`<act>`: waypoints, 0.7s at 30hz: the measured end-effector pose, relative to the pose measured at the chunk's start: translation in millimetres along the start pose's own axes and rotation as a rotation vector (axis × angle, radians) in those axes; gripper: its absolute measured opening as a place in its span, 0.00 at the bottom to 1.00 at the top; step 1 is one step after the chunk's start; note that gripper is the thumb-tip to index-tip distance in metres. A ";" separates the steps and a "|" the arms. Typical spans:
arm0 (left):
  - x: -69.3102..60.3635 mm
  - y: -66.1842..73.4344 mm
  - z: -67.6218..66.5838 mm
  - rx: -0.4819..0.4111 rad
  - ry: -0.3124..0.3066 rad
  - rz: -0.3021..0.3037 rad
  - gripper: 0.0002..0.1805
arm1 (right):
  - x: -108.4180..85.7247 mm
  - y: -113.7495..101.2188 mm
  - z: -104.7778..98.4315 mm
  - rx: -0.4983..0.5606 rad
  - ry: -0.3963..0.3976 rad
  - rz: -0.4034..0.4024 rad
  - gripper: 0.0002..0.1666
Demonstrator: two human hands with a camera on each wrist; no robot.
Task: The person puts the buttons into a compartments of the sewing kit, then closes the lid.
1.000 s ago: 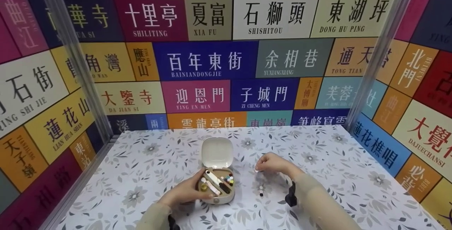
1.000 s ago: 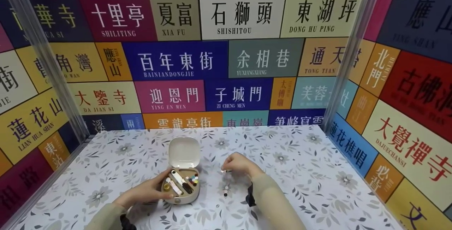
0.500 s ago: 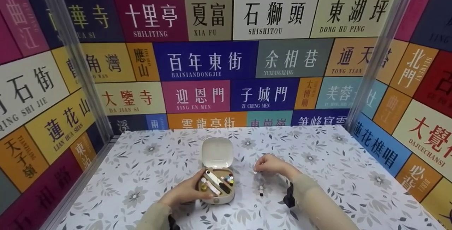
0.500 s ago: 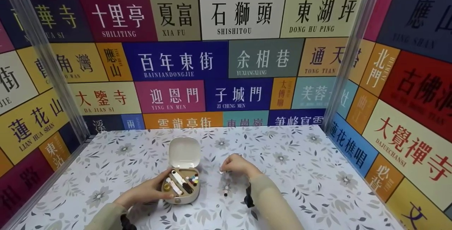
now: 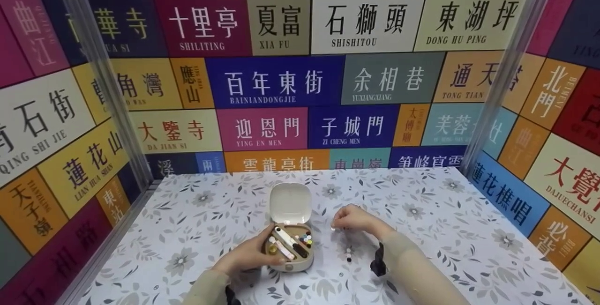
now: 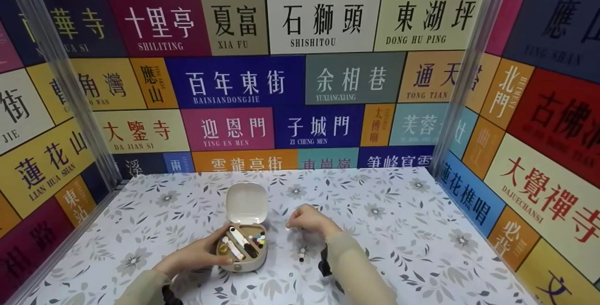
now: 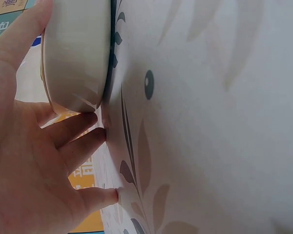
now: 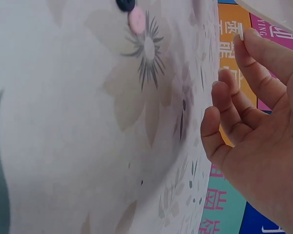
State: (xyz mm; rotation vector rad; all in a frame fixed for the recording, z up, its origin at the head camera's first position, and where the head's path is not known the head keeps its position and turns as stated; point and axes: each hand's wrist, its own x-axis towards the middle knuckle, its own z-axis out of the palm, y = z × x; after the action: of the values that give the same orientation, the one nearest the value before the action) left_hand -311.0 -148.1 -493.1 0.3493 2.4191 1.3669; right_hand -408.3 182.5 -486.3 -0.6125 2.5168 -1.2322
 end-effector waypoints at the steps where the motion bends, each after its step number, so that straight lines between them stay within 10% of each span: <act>1: -0.1 -0.1 0.2 -0.001 -0.001 -0.001 0.63 | 0.5 -1.2 1.1 0.000 -0.003 0.001 0.09; 21: -1.0 -1.0 1.2 -0.031 0.010 0.028 0.62 | 15.1 -20.3 25.0 0.098 -0.007 -0.037 0.10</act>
State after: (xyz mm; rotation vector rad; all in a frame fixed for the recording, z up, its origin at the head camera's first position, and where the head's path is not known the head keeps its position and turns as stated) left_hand -309.6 -148.0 -494.4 0.3701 2.4075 1.4196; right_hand -405.9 147.0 -485.9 -0.6414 2.4324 -1.3551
